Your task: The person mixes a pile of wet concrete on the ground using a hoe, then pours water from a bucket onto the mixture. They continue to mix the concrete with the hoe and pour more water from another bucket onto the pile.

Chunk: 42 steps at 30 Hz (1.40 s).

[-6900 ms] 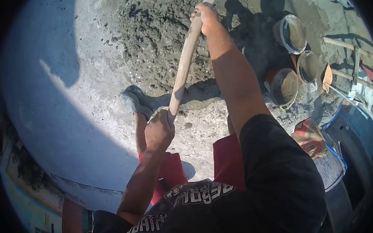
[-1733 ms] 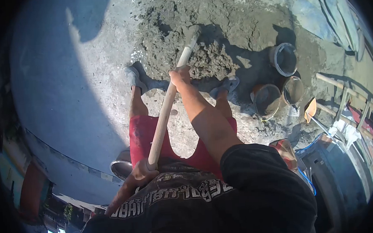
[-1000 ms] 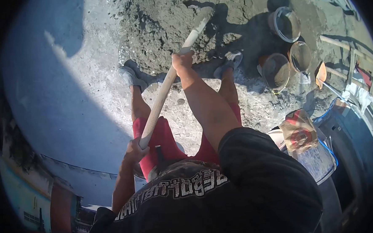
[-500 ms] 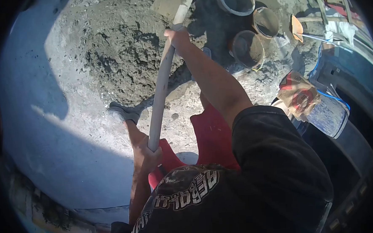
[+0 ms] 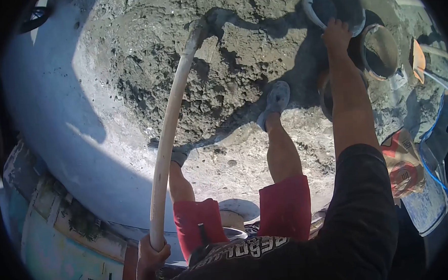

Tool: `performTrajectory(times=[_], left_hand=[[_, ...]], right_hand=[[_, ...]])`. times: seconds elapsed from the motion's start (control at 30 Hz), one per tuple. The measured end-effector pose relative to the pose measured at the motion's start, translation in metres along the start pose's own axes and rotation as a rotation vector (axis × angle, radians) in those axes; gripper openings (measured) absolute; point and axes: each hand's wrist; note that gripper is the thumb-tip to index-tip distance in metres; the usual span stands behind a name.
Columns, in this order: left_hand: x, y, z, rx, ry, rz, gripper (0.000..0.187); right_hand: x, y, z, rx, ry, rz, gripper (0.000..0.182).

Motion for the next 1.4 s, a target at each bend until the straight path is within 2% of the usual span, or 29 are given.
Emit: performTrajectory(times=[0.07,0.17,0.23,0.33,0.37,0.4,0.47,0.5,0.53,0.57,0.6,0.63,0.67,0.7,0.77,0.8,0.83,0.9,0.93,1.0,1.07,1.1,1.17,1.2,1.23,1.27,1.3,1.33,1.4], left_hand=[[0.001,0.005,0.006,-0.062,0.011,-0.035,0.020],[0.003,0.025,0.010,-0.081,0.022,-0.023,0.023],[-0.005,0.035,0.016,-0.120,-0.050,0.006,0.027],[0.001,0.017,0.013,0.018,0.004,0.021,0.018],[-0.002,0.022,0.011,-0.024,-0.072,-0.060,0.034],[-0.003,0.026,0.008,-0.036,-0.107,-0.024,0.036],[-0.003,0.027,0.008,-0.055,-0.178,0.054,0.038],[0.001,0.014,0.006,-0.006,-0.171,0.056,0.038],[0.015,-0.007,-0.001,0.046,-0.163,0.060,0.039],[0.030,-0.032,-0.007,0.090,-0.156,0.060,0.039],[0.052,-0.061,-0.014,0.137,-0.094,0.086,0.036],[0.074,-0.088,-0.022,0.184,-0.034,0.109,0.033],[0.090,-0.104,-0.028,0.137,-0.083,0.115,0.037],[0.107,-0.117,-0.031,0.086,-0.138,0.121,0.041],[0.152,-0.144,-0.041,0.085,-0.189,0.172,0.042],[0.176,-0.154,-0.048,0.090,-0.216,0.184,0.043],[0.196,-0.162,-0.051,0.095,-0.244,0.196,0.044],[0.223,-0.166,-0.050,0.168,-0.293,0.177,0.046],[0.263,-0.189,-0.064,0.145,-0.427,0.191,0.049],[0.256,-0.191,-0.058,0.149,-0.440,0.153,0.049],[0.246,-0.180,-0.064,0.174,-0.446,0.118,0.049],[0.250,-0.186,-0.079,0.284,-0.425,0.190,0.047],[0.210,-0.158,-0.116,0.405,-0.434,0.270,0.041],[0.174,-0.137,-0.132,0.468,-0.337,0.245,0.043],[0.150,-0.118,-0.156,0.475,-0.300,0.240,0.042],[0.136,-0.097,-0.181,0.519,-0.088,0.168,0.038],[0.098,-0.064,-0.196,0.447,0.005,0.094,0.034],[0.084,-0.047,-0.219,0.501,0.191,0.154,0.032],[0.050,-0.004,-0.238,0.437,0.194,0.109,0.031]], right_hand=[[0.018,0.004,-0.010,-0.112,-0.051,0.055,0.034],[0.035,0.004,-0.012,-0.204,0.025,-0.010,0.020],[0.032,0.000,0.008,-0.309,0.070,-0.085,0.017],[0.004,-0.024,0.050,-0.431,0.054,-0.188,0.016],[-0.005,-0.034,0.075,-0.427,-0.013,-0.172,0.018],[-0.015,-0.048,0.096,-0.421,-0.066,-0.158,0.021],[-0.040,-0.081,0.145,-0.246,-0.002,-0.247,0.029],[-0.054,-0.103,0.168,-0.240,0.089,-0.328,0.038],[-0.111,-0.133,0.184,-0.145,-0.046,-0.477,0.046],[-0.129,-0.160,0.206,-0.139,-0.083,-0.706,0.055],[-0.138,-0.196,0.232,0.026,-0.239,-1.003,0.058],[-0.154,-0.229,0.245,0.269,-0.593,-1.489,0.063],[-0.200,-0.255,0.255,0.506,-0.825,-1.696,0.067],[-0.222,-0.288,0.269,0.719,-0.922,-1.691,0.062],[-0.226,-0.333,0.297,0.853,-0.908,-1.583,0.050],[-0.217,-0.348,0.313,0.770,-0.808,-1.487,0.042],[-0.207,-0.351,0.323,0.883,-0.999,-1.490,0.031],[-0.197,-0.346,0.342,0.798,-0.755,-1.495,0.014],[-0.227,-0.332,0.336,0.795,-0.821,-1.447,0.012],[-0.253,-0.315,0.347,0.816,-0.815,-1.567,0.015],[-0.273,-0.304,0.339,0.793,-0.796,-1.701,0.014],[-0.278,-0.303,0.324,0.786,-0.882,-1.809,0.014],[-0.278,-0.324,0.268,0.764,-0.973,-2.056,0.016],[-0.276,-0.344,0.236,0.763,-0.977,-2.191,0.019],[-0.291,-0.364,0.197,0.674,-1.006,-2.157,0.023],[-0.288,-0.394,0.161,0.642,-0.928,-2.149,0.027],[-0.266,-0.430,0.124,0.624,-0.864,-2.169,0.022],[-0.253,-0.462,0.092,0.537,-0.778,-2.083,0.016],[-0.231,-0.506,0.056,0.505,-0.717,-1.833,0.012]])
Point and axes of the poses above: each hand's wrist, its own z-axis away from the middle knuckle, its own x-axis out of the palm, y = z × x, and after that the axes turned 9 degrees about y, right-handed
